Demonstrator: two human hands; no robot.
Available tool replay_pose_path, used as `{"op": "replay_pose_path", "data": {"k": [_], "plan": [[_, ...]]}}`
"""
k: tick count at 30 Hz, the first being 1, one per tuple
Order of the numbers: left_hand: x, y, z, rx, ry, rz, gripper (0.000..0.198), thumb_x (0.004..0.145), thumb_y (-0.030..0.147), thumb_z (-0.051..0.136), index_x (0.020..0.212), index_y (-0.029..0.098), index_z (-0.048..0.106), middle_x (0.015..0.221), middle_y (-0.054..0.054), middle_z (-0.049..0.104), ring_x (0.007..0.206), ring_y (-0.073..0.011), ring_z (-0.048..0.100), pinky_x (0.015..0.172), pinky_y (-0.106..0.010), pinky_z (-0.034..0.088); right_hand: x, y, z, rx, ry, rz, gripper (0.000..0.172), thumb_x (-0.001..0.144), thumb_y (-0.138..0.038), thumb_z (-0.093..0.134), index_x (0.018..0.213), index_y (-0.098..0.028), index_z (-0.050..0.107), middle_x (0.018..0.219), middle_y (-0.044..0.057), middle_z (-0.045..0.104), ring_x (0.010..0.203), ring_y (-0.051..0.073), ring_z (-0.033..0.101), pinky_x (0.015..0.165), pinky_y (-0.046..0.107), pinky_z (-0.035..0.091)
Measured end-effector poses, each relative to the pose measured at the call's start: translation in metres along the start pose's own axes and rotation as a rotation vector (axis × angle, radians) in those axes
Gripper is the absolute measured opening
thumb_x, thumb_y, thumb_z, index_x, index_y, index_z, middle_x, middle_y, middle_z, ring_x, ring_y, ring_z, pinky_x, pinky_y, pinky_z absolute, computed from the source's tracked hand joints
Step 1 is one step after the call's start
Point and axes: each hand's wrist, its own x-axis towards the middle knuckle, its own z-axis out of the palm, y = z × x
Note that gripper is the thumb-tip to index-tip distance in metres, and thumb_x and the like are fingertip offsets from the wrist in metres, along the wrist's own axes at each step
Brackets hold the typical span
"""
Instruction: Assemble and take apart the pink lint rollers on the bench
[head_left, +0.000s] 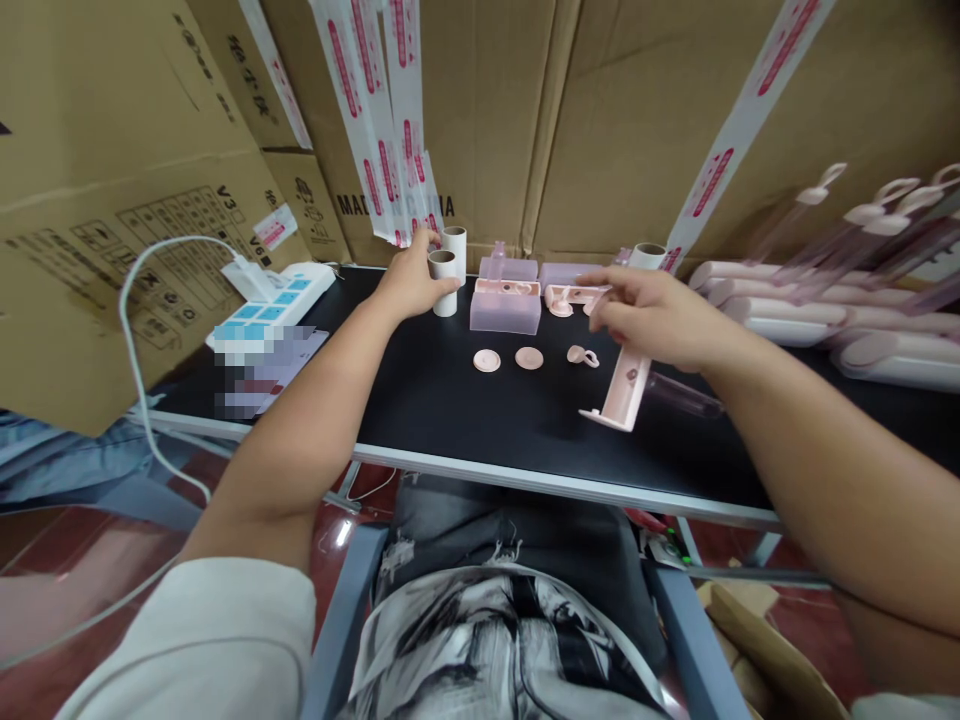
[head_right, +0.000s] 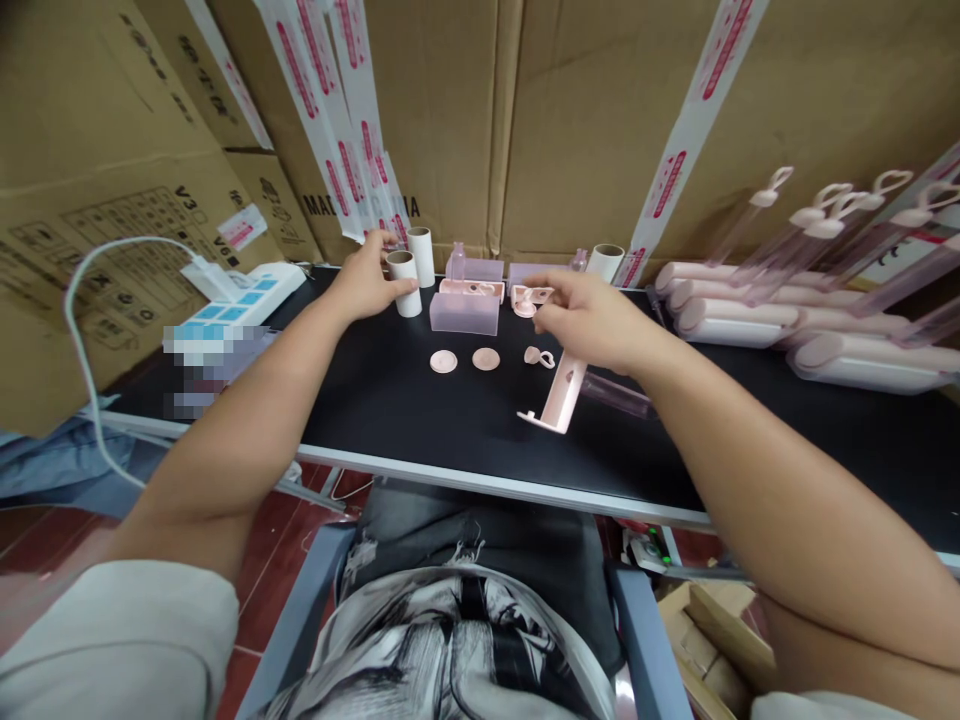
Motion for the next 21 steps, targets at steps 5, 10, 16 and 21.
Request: {"op": "replay_pose_path", "data": {"k": [5, 10, 16, 21], "plan": [[-0.015, 0.047, -0.007, -0.127, 0.206, 0.147, 0.05, 0.091, 0.044, 0.082, 0.134, 0.028, 0.06, 0.14, -0.015, 0.066, 0.145, -0.0381, 0.057, 0.115, -0.055, 0.053, -0.004, -0.005, 0.005, 0.135, 0.249, -0.121, 0.044, 0.087, -0.027, 0.066, 0.13, -0.021, 0.075, 0.087, 0.006, 0.073, 0.069, 0.022, 0.062, 0.064, 0.037, 0.051], [-0.064, 0.128, 0.018, -0.49, -0.403, 0.189, 0.048, 0.107, 0.067, 0.057, 0.12, 0.022, 0.065, 0.101, -0.008, 0.074, 0.098, -0.0257, 0.076, 0.084, -0.041, 0.063, -0.028, -0.022, 0.029, 0.1, 0.399, -0.271, 0.04, 0.1, -0.043, 0.06, 0.136, -0.028, 0.069, 0.106, 0.011, 0.072, 0.092, 0.029, 0.07, 0.08, 0.044, 0.059], [-0.094, 0.147, 0.041, -0.898, -1.082, 0.067, 0.063, 0.096, 0.079, 0.07, 0.12, 0.022, 0.062, 0.094, -0.007, 0.079, 0.08, -0.0217, 0.08, 0.074, -0.037, 0.066, -0.039, -0.025, 0.037, 0.099, 0.482, -0.383, 0.056, 0.107, -0.07, 0.05, 0.146, -0.031, 0.06, 0.132, 0.016, 0.067, 0.111, 0.033, 0.07, 0.087, 0.046, 0.061], [-0.079, 0.128, 0.015, -0.92, -0.826, 0.055, 0.07, 0.088, 0.078, 0.081, 0.133, 0.026, 0.066, 0.093, -0.005, 0.078, 0.085, -0.0243, 0.082, 0.077, -0.042, 0.068, -0.029, -0.017, 0.012, 0.046, 0.119, -0.465, 0.065, 0.106, -0.078, 0.048, 0.141, -0.027, 0.066, 0.124, 0.013, 0.074, 0.099, 0.029, 0.071, 0.089, 0.043, 0.058]]}}
